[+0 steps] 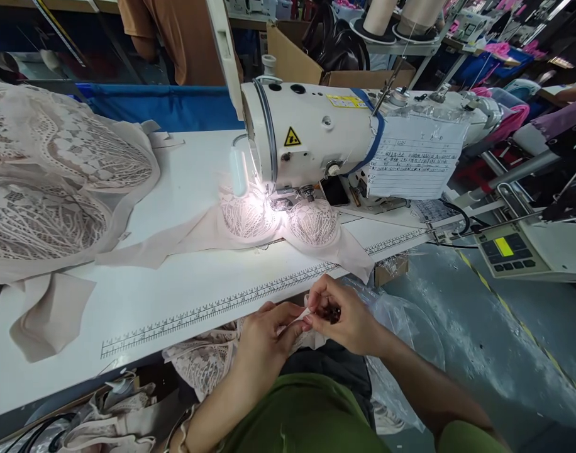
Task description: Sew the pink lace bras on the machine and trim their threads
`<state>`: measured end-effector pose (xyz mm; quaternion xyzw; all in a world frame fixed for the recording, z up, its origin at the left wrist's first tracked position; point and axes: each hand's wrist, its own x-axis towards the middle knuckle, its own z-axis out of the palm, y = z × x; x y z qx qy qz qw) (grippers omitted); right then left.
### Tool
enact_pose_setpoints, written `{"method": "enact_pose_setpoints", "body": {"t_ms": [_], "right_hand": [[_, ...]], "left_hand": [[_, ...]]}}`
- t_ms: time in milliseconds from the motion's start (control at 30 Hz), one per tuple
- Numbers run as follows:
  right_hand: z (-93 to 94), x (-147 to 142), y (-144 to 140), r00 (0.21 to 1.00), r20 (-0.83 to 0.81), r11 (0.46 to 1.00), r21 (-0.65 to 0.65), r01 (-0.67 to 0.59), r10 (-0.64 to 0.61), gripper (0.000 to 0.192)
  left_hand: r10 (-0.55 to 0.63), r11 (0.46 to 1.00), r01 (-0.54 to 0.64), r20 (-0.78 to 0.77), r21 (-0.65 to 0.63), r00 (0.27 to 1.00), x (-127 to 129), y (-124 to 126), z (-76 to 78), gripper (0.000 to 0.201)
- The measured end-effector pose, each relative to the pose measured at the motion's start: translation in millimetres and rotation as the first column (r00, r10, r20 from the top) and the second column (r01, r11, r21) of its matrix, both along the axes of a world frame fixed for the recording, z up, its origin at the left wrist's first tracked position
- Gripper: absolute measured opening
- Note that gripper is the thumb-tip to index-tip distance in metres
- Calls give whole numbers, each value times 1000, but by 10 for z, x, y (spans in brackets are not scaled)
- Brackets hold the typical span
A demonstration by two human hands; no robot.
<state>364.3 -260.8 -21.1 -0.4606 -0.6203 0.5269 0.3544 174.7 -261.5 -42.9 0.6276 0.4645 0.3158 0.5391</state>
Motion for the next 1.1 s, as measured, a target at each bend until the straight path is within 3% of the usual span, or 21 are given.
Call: {"method": "enact_pose_setpoints", "body": {"t_ms": [100,233,467,567,667,900,1100], "right_hand": [[-16,53,-1,995,91,996,88,21,-29,17],[-29,146,27,988,144,996,73,40,-50,47],[26,146,80,974,181,991,-32,-132,136,44],[33,112,88,977,145,987,-74,-144,153,26],[16,80,79,986,92,986,-106,-132,142,21],[-98,6,39,999,28,995,-98,-30,32,27],[-139,16,64,996,-63,984,-163,-79,70,37]], "left_hand": [[70,997,-69,-25,26,997,32,7,3,20],[71,987,-62,59,-150,996,34,29,34,26],[78,946,-17,176,-323,981,29,70,37,30],[85,943,-15,197,-332,977,34,80,28,27],[64,951,-3,189,-309,980,36,84,13,28],[50,962,-2,166,-273,985,24,78,23,31],[50,966,-10,148,-260,988,25,90,12,32]]}}
